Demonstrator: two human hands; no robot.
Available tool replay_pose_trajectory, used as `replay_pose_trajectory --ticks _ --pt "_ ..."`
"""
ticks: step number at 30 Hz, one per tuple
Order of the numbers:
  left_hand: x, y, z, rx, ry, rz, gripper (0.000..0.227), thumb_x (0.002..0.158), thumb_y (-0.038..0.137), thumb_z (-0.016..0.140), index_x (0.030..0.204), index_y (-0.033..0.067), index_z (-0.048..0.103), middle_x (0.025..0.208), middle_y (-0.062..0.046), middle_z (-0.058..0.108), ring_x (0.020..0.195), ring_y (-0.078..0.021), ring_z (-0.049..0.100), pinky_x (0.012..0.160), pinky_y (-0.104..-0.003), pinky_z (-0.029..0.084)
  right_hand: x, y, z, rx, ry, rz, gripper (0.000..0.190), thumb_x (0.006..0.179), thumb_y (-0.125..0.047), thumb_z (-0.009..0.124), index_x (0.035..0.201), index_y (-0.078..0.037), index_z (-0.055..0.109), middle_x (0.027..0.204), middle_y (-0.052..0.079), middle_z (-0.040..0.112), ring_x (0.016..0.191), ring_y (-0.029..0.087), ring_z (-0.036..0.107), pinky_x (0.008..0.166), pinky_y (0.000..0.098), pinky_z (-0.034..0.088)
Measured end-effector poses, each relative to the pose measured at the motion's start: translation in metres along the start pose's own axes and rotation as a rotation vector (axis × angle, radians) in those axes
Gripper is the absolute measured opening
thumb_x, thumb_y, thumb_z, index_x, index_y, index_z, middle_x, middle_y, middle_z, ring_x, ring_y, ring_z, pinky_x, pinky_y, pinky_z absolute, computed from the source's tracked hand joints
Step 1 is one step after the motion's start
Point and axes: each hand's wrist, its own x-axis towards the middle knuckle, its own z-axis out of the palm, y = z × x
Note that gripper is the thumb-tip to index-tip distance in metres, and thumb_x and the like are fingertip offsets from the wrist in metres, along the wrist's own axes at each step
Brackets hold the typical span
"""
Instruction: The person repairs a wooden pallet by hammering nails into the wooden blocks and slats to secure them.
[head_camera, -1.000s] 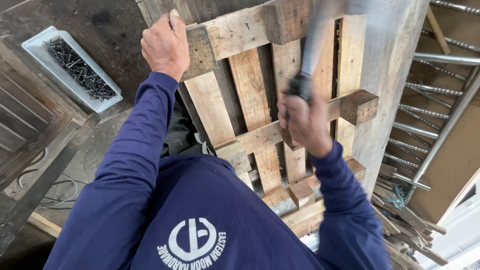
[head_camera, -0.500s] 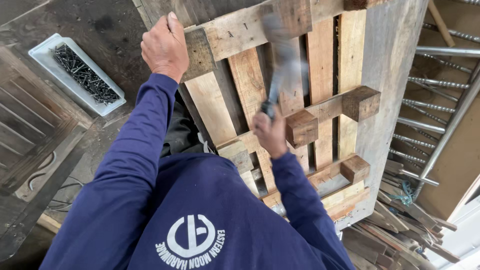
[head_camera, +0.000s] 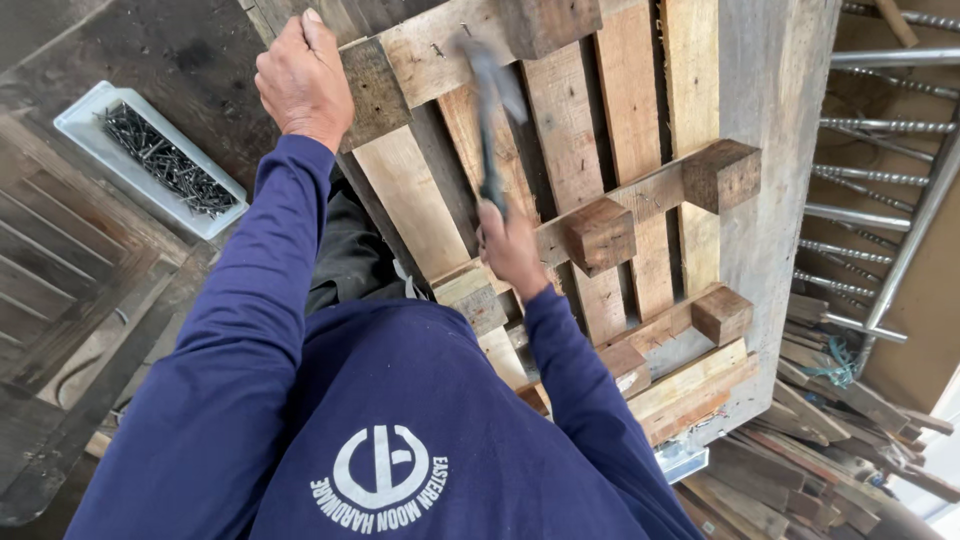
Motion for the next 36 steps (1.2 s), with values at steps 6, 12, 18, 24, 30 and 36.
replay_pose_trajectory --ticks 6,12,18,24,30,36 --pt "0.012 0.004 -0.001 0.019 -0.003 -0.003 0.039 0.104 0.037 0.051 0.087 0.0085 0.073 0.082 -0.023 0.073 0.077 -0.0482 0.068 0.068 -0.059 0.052 0.0 0.015 0.011 0.195 0.108 -0.185 0.041 0.102 -0.046 0.055 0.111 -0.007 0.055 0.058 0.003 0.053 0.042 0.01 0.051 0.038 0.0289 0.042" --pt "0.007 0.008 -0.003 0.076 -0.06 -0.081 0.038 0.102 0.041 0.05 0.095 0.0153 0.077 0.091 -0.02 0.075 0.087 -0.0465 0.069 0.076 -0.057 0.053 0.03 -0.026 -0.013 0.288 0.02 0.144 0.049 0.101 -0.051 0.058 0.101 -0.002 0.058 0.06 0.001 0.054 0.041 0.011 0.051 0.036 0.0287 0.043" --pt "0.005 0.018 -0.026 0.12 -0.19 0.081 0.041 0.108 0.045 0.05 0.12 0.0095 0.067 0.115 -0.018 0.074 0.106 -0.0389 0.071 0.089 -0.05 0.057 -0.073 -0.018 -0.016 -0.102 0.283 -0.212 0.051 0.095 -0.048 0.07 0.114 -0.001 0.066 0.065 0.008 0.061 0.052 0.015 0.062 0.047 0.0323 0.049" --pt "-0.015 0.074 -0.047 0.245 -0.164 1.101 0.024 0.108 0.024 0.063 0.127 0.0116 0.071 0.153 -0.02 0.053 0.142 -0.0409 0.045 0.114 -0.06 0.032 -0.194 0.066 0.02 0.041 0.555 0.034 0.036 0.092 -0.032 0.073 0.111 -0.001 0.07 0.066 0.009 0.061 0.057 0.016 0.059 0.055 0.0335 0.05" --pt "-0.122 0.122 -0.001 -0.049 -1.277 1.01 0.036 0.102 0.029 0.069 0.127 0.0026 0.067 0.127 -0.019 0.069 0.117 -0.0363 0.062 0.1 -0.048 0.047 -0.225 0.133 0.073 0.619 1.001 0.324 0.026 0.1 -0.025 0.07 0.098 0.001 0.065 0.064 -0.002 0.059 0.05 0.006 0.055 0.044 0.0245 0.045" --pt "-0.216 0.099 0.007 0.449 -1.838 1.234 0.053 0.095 0.046 0.068 0.126 0.0044 0.061 0.116 -0.018 0.063 0.108 -0.0347 0.059 0.096 -0.05 0.047 -0.224 0.179 0.083 0.74 1.245 0.378 0.03 0.094 -0.027 0.076 0.107 -0.002 0.066 0.065 -0.002 0.054 0.05 0.007 0.049 0.044 0.0263 0.039"
